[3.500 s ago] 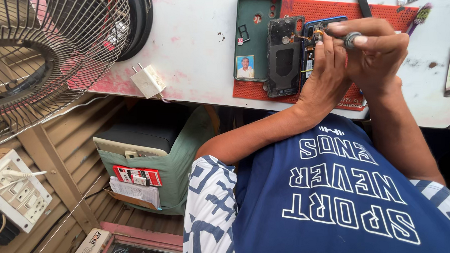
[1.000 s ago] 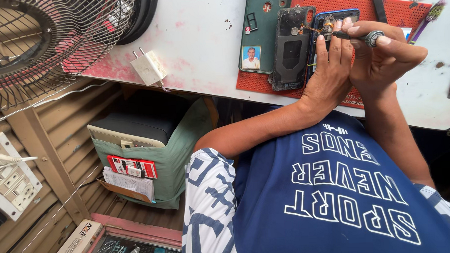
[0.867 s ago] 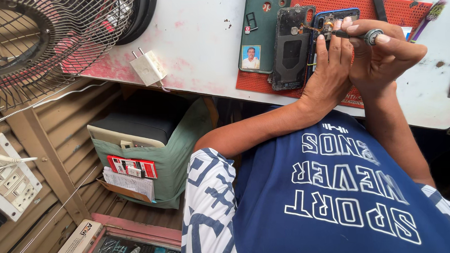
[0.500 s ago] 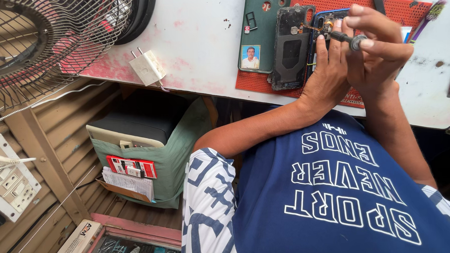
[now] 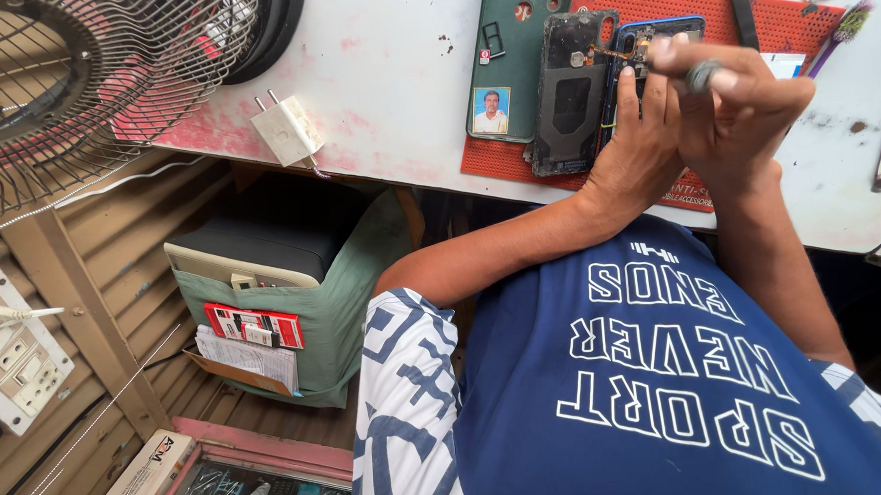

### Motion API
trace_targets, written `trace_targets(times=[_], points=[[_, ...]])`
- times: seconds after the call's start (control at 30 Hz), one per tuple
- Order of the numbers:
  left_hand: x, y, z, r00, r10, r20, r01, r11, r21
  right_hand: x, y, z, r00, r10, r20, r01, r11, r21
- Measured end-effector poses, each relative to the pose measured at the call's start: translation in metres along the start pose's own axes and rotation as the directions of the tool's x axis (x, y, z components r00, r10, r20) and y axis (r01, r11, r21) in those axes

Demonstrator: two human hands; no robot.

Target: The person repairs a disassembled smartphone at a workbench. They use a screwdriver to remove and tighten screws on the phone's internal components, use tweezers to handle small parts, and reposition the phone body and back cover on the mat while working on the internals.

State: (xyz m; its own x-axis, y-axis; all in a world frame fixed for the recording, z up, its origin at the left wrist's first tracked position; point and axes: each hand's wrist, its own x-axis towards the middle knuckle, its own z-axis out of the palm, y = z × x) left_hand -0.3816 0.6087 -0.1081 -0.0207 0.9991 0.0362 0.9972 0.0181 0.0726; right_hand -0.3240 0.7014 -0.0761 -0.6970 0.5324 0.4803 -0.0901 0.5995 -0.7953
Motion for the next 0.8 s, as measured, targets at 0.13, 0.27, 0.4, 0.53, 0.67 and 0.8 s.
trace_targets(times=[0.13,0.27,0.4,0.53,0.67,0.8], points=[[0.0006,0.0002,0.001,0.993,0.045,0.109,-0.044,0.999,-0.01,-0.002,0.0026,-0.001,0.997,-0.021,-0.079,0.012,0.994,-0.104],[0.0012,0.0001,-0.0002,0.996,-0.03,-0.078,0.031,0.999,0.019,-0.0022,0.0055,-0.0014,0.999,-0.006,-0.034,0.003,0.998,-0.063],[0.0017,-0.0016,-0.0023,1.0,0.001,-0.023,0.0,0.999,0.034,-0.0008,0.0087,-0.0009,0.999,-0.035,-0.007,0.035,0.997,-0.072],[0.0031,-0.0036,-0.0038,1.0,0.021,0.023,-0.023,0.997,0.07,-0.0013,0.0099,0.0004,0.998,0.028,-0.053,-0.026,0.998,0.051],[0.0056,-0.0055,-0.0039,1.0,0.025,0.008,-0.025,0.998,0.061,-0.001,0.008,0.0019,0.999,0.029,-0.045,-0.027,0.999,0.036],[0.0077,-0.0069,-0.0031,0.998,0.04,0.048,-0.042,0.999,0.024,0.0032,0.0048,0.0012,0.992,0.027,-0.123,-0.036,0.997,-0.069]])
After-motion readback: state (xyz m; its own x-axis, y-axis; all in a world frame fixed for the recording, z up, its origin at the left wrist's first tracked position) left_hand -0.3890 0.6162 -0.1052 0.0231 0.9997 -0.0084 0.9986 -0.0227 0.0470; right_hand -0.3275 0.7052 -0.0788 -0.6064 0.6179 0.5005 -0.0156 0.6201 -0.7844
